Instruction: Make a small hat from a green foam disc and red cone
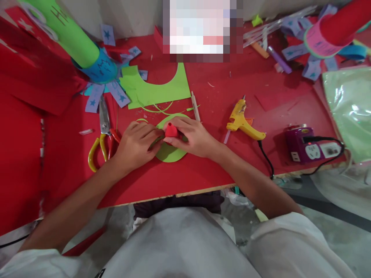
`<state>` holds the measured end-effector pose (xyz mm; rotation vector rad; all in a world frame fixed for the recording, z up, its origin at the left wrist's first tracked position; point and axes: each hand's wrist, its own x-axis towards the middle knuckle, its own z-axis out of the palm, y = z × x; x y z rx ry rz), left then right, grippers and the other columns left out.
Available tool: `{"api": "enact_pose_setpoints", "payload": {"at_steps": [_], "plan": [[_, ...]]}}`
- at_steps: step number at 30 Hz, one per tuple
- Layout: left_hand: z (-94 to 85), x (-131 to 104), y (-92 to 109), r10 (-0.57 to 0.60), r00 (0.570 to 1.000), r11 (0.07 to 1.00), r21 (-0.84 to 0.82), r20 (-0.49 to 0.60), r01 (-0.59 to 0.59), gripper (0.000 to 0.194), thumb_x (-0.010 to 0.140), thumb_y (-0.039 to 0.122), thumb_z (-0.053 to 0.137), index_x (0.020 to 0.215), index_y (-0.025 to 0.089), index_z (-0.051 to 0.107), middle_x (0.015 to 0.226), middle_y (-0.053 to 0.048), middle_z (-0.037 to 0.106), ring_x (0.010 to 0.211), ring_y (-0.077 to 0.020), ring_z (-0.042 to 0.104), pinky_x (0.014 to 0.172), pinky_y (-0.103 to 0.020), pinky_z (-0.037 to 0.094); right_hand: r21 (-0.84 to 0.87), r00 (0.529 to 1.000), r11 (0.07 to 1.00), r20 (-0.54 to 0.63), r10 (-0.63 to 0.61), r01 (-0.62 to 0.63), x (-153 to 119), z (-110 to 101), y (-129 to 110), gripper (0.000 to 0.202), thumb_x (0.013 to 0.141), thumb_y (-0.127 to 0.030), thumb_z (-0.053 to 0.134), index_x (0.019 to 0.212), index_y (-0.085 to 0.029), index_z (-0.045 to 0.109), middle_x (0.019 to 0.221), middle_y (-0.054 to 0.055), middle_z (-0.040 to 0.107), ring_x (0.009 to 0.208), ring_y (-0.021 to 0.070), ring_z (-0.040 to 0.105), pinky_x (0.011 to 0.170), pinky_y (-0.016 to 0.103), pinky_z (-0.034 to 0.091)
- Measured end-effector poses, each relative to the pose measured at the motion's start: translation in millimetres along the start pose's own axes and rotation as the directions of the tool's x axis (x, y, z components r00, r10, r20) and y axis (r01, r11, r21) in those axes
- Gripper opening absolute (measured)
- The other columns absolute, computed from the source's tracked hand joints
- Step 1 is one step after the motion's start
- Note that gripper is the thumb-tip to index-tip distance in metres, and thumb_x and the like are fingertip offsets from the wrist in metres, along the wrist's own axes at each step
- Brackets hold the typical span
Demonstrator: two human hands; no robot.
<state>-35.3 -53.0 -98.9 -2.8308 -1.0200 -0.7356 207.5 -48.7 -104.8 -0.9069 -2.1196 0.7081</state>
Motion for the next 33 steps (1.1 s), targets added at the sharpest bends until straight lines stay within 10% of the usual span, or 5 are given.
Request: {"api": "enact_pose_setpoints", "payload": {"at_steps": [26,33], "plan": [[0.6,0.6,1.5,-0.058,0.995,0.998,0.001,0.079,0.058,0.028,0.112,0.027,0.049,0.111,0.020,0.076,0.093,-0.007,0.079,0.087,-0.0236,0.067,0.084,-0.043,0.045,-0.056,0.997,0.996,0.025,0.077,-0.076,0.4,2.7,2.1,0.053,0.107,-0.071,0.051,0.109,-0.022,0.072,0.108,0.011,0.079,0.103,0.0280,0.076,0.091,0.040,0.058],[1.5,-0.3,1.0,-0.094,0.989,0.995,-0.022,0.110,0.097,0.028,0.112,0.027,0.049,0.109,0.021,0.076,0.098,-0.008,0.081,0.090,-0.0240,0.069,0.084,-0.044,0.045,0.073,0.989,0.995,-0.132,-0.061,0.071,-0.8,-4.0,-1.6,0.068,0.105,-0.082,0.035,0.136,-0.031,0.067,0.132,0.011,0.076,0.113,0.0305,0.072,0.097,0.049,0.062]]}}
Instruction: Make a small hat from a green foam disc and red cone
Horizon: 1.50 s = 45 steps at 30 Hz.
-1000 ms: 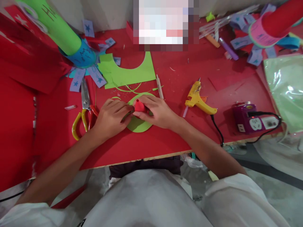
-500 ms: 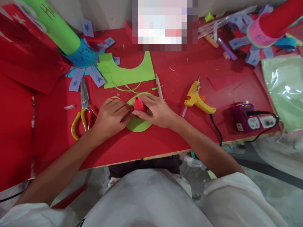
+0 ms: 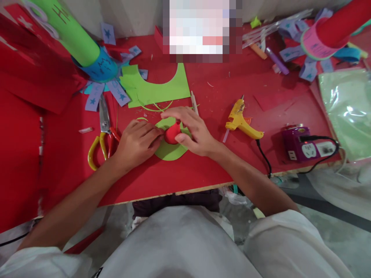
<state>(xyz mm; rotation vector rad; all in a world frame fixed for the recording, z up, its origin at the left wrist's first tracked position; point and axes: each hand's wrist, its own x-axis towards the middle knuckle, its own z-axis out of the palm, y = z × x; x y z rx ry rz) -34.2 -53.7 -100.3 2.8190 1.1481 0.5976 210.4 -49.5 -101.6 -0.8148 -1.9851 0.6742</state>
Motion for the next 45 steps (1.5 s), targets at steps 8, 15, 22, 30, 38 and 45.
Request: {"api": "enact_pose_setpoints", "payload": {"at_steps": [8,15,22,30,38,45], "plan": [[-0.5,2,1,-0.047,0.999,0.999,-0.028,-0.010,0.047,0.026,0.110,0.025,0.049,0.103,0.021,0.074,0.094,-0.009,0.079,0.088,-0.0252,0.068,0.084,-0.044,0.046,-0.046,0.967,0.970,-0.095,0.235,-0.240,-10,-10,-5,0.087,0.093,-0.096,0.013,0.146,-0.043,0.056,0.144,0.009,0.069,0.104,0.0330,0.071,0.093,0.057,0.065],[-8.4,1,-2,-0.199,0.979,0.971,-0.149,-0.053,0.189,0.016,0.104,0.017,0.050,0.100,0.021,0.065,0.098,-0.009,0.073,0.093,-0.0250,0.067,0.083,-0.040,0.048,-0.007,0.991,0.999,-0.128,-0.041,0.041,-1,-7,-7,0.036,0.107,-0.058,0.057,0.135,-0.037,0.067,0.121,0.004,0.080,0.103,0.0287,0.072,0.092,0.052,0.063],[-11.7,4,-3,-0.320,0.945,0.912,-0.290,-0.062,0.290,0.015,0.107,0.021,0.049,0.102,0.023,0.063,0.097,-0.005,0.070,0.090,-0.0199,0.063,0.079,-0.034,0.047,-0.055,0.987,0.994,-0.125,-0.104,0.098,6,-4,-11,0.022,0.109,-0.042,0.063,0.119,-0.031,0.080,0.103,0.001,0.084,0.095,0.0231,0.072,0.089,0.041,0.061],[-10.0,4,-3,-0.325,0.943,0.908,-0.302,-0.069,0.291,0.016,0.108,0.021,0.049,0.102,0.023,0.064,0.098,-0.005,0.070,0.089,-0.0195,0.064,0.079,-0.034,0.049,-0.095,0.999,0.995,-0.039,0.025,-0.028,6,-3,-11,0.033,0.108,-0.056,0.062,0.116,-0.030,0.080,0.103,0.007,0.083,0.099,0.0261,0.072,0.090,0.044,0.064],[-11.8,7,-9,-0.444,0.886,0.810,-0.483,-0.133,0.333,0.027,0.116,0.037,0.041,0.116,0.026,0.065,0.110,-0.007,0.074,0.103,-0.0201,0.070,0.095,-0.038,0.058,0.182,0.953,0.967,-0.211,0.217,-0.180,9,-3,-6,0.048,0.107,-0.070,0.053,0.126,-0.029,0.068,0.111,0.008,0.083,0.102,0.0282,0.081,0.079,0.045,0.066],[-3.2,5,-16,-0.430,0.893,0.508,-0.853,-0.131,0.120,0.039,0.115,0.054,0.041,0.133,0.031,0.067,0.128,-0.008,0.076,0.117,-0.0237,0.075,0.102,-0.044,0.062,0.392,0.837,0.835,-0.231,0.496,-0.386,12,-8,21,0.052,0.107,-0.075,0.045,0.122,-0.031,0.070,0.118,0.007,0.085,0.115,0.0289,0.081,0.085,0.046,0.069]]}}
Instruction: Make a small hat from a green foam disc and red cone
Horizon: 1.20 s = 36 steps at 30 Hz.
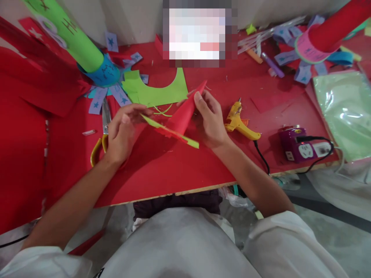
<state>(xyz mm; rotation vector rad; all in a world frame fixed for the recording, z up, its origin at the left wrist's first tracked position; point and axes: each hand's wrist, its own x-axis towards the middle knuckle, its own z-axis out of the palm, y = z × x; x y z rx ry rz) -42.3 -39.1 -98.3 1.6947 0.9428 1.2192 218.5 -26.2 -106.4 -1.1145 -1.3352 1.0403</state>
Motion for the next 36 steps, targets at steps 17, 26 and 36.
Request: {"api": "enact_pose_setpoints", "payload": {"at_steps": [17,26,36], "plan": [[1.2,-3,-17,0.091,0.989,0.984,-0.142,-0.114,-0.107,0.043,0.090,0.050,0.088,0.124,0.027,0.076,0.112,-0.003,0.079,0.098,-0.0186,0.078,0.088,-0.030,0.067,0.408,0.877,0.781,0.134,0.461,-0.473,-7,24,3,0.044,0.086,-0.065,0.083,0.091,-0.026,0.065,0.077,-0.001,0.075,0.061,0.0164,0.069,0.054,0.030,0.057],[0.6,-7,1,0.304,0.943,0.939,0.209,-0.138,-0.272,0.028,0.101,0.041,0.078,0.121,0.023,0.071,0.100,-0.001,0.071,0.088,-0.0147,0.070,0.080,-0.028,0.058,0.042,0.991,0.991,0.042,-0.127,0.125,-16,19,-5,0.059,0.095,-0.086,0.056,0.121,-0.034,0.063,0.111,0.005,0.075,0.101,0.0262,0.076,0.085,0.042,0.065],[6.8,-6,15,0.300,0.954,0.938,0.174,0.019,-0.299,0.019,0.096,0.035,0.083,0.100,0.021,0.071,0.092,-0.001,0.072,0.084,-0.0150,0.067,0.077,-0.029,0.055,-0.221,0.838,0.808,0.147,-0.526,0.546,-24,20,-23,0.020,0.097,-0.047,0.081,0.099,-0.028,0.074,0.089,0.002,0.076,0.079,0.0225,0.072,0.073,0.038,0.060]]}}
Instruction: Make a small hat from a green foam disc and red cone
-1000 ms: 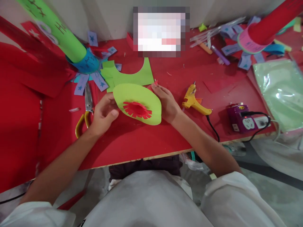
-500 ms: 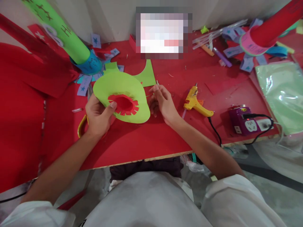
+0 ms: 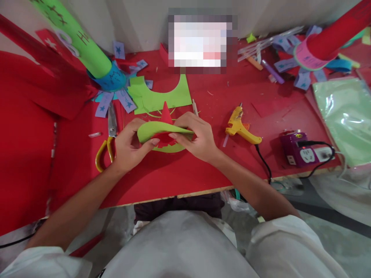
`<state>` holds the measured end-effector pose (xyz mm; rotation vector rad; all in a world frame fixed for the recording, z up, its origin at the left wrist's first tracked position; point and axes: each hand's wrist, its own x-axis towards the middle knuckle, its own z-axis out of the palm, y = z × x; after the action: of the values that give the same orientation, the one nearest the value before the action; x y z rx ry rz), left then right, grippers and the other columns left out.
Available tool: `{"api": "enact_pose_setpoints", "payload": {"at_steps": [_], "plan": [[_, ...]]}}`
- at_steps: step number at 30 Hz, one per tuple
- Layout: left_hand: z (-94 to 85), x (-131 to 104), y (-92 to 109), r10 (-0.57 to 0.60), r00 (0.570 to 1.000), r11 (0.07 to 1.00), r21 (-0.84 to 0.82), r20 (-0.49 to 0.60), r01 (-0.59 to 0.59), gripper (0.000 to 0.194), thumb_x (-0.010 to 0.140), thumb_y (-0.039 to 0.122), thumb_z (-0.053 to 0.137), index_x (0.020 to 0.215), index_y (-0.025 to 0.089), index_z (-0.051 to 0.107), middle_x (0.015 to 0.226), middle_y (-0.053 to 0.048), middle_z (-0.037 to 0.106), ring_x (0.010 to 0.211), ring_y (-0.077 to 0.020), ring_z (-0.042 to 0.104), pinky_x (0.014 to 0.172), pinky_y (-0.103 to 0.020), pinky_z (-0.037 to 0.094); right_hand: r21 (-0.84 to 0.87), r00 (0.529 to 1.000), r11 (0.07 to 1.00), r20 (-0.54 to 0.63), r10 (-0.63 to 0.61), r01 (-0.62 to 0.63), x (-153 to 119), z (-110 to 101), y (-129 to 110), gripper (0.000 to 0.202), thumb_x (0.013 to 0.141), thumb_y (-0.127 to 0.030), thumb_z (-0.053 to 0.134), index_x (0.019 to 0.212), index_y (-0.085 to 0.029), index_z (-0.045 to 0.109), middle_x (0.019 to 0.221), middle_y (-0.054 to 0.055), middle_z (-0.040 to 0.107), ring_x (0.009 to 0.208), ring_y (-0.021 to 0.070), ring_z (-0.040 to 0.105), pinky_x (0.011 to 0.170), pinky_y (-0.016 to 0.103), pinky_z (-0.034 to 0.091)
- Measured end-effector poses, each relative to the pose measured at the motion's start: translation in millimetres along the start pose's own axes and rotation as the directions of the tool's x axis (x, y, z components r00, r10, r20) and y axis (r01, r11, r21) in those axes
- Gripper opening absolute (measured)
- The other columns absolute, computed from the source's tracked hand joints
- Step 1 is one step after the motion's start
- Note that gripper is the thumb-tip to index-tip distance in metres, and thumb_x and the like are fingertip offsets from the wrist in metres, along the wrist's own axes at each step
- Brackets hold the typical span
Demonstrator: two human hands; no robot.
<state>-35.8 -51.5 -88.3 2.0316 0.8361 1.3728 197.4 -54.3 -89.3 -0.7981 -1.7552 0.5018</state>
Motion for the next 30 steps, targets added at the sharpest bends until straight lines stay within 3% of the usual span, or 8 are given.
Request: {"api": "enact_pose_setpoints", "payload": {"at_steps": [3,8,12,16,20,24,30], "plan": [[-0.5,1,4,-0.031,0.999,1.000,-0.003,0.024,0.031,0.020,0.095,0.038,0.084,0.101,0.020,0.076,0.094,-0.003,0.075,0.086,-0.0166,0.069,0.079,-0.030,0.056,-0.009,0.997,0.997,0.011,-0.082,0.082,1,2,-3,0.013,0.102,-0.038,0.077,0.096,-0.027,0.073,0.085,0.001,0.075,0.079,0.0201,0.072,0.071,0.036,0.059],[0.5,2,7,-0.069,0.998,0.996,-0.054,0.013,0.069,0.016,0.093,0.032,0.087,0.097,0.020,0.077,0.092,-0.002,0.075,0.086,-0.0154,0.069,0.079,-0.029,0.056,0.009,0.997,0.998,0.028,-0.065,0.065,0,3,-4,0.012,0.101,-0.035,0.078,0.096,-0.026,0.073,0.086,0.001,0.076,0.080,0.0192,0.072,0.074,0.034,0.059],[3.1,1,4,-0.124,0.991,0.988,-0.098,-0.050,0.119,0.023,0.090,0.039,0.089,0.092,0.020,0.076,0.087,-0.001,0.072,0.082,-0.0142,0.067,0.075,-0.027,0.054,0.013,0.992,0.995,0.072,0.100,-0.101,0,1,-2,0.027,0.095,-0.049,0.084,0.102,-0.025,0.074,0.095,0.003,0.078,0.085,0.0218,0.074,0.079,0.037,0.062],[5.0,-4,-7,-0.189,0.972,0.978,-0.111,-0.139,0.175,0.033,0.089,0.049,0.089,0.096,0.021,0.074,0.089,0.000,0.071,0.080,-0.0136,0.067,0.071,-0.026,0.056,0.029,0.942,0.946,0.102,0.319,-0.324,0,-1,1,0.048,0.085,-0.068,0.085,0.107,-0.027,0.074,0.099,0.006,0.079,0.090,0.0277,0.075,0.083,0.044,0.065],[5.6,-12,-22,-0.308,0.931,0.948,-0.144,-0.197,0.283,0.040,0.093,0.057,0.082,0.112,0.024,0.071,0.099,-0.002,0.073,0.086,-0.0165,0.071,0.076,-0.030,0.062,0.095,0.916,0.916,0.135,0.377,-0.391,-2,1,6,0.053,0.083,-0.073,0.084,0.112,-0.029,0.076,0.107,0.008,0.080,0.102,0.0334,0.076,0.093,0.051,0.065],[6.7,-13,-30,-0.320,0.936,0.934,-0.215,-0.145,0.286,0.048,0.095,0.064,0.078,0.124,0.027,0.063,0.111,-0.005,0.072,0.099,-0.0198,0.075,0.086,-0.033,0.065,0.091,0.907,0.908,0.155,0.392,-0.408,-3,4,8,0.048,0.085,-0.071,0.083,0.105,-0.028,0.077,0.101,0.007,0.079,0.098,0.0326,0.075,0.092,0.051,0.064],[9.5,-12,-38,-0.271,0.961,0.946,-0.200,-0.049,0.256,0.073,0.085,0.071,0.084,0.134,0.027,0.053,0.129,-0.008,0.070,0.116,-0.0235,0.074,0.097,-0.037,0.066,0.093,0.896,0.892,0.095,0.434,-0.442,-2,2,8,0.044,0.087,-0.070,0.082,0.102,-0.029,0.074,0.090,0.004,0.073,0.086,0.0286,0.070,0.083,0.048,0.064]]}}
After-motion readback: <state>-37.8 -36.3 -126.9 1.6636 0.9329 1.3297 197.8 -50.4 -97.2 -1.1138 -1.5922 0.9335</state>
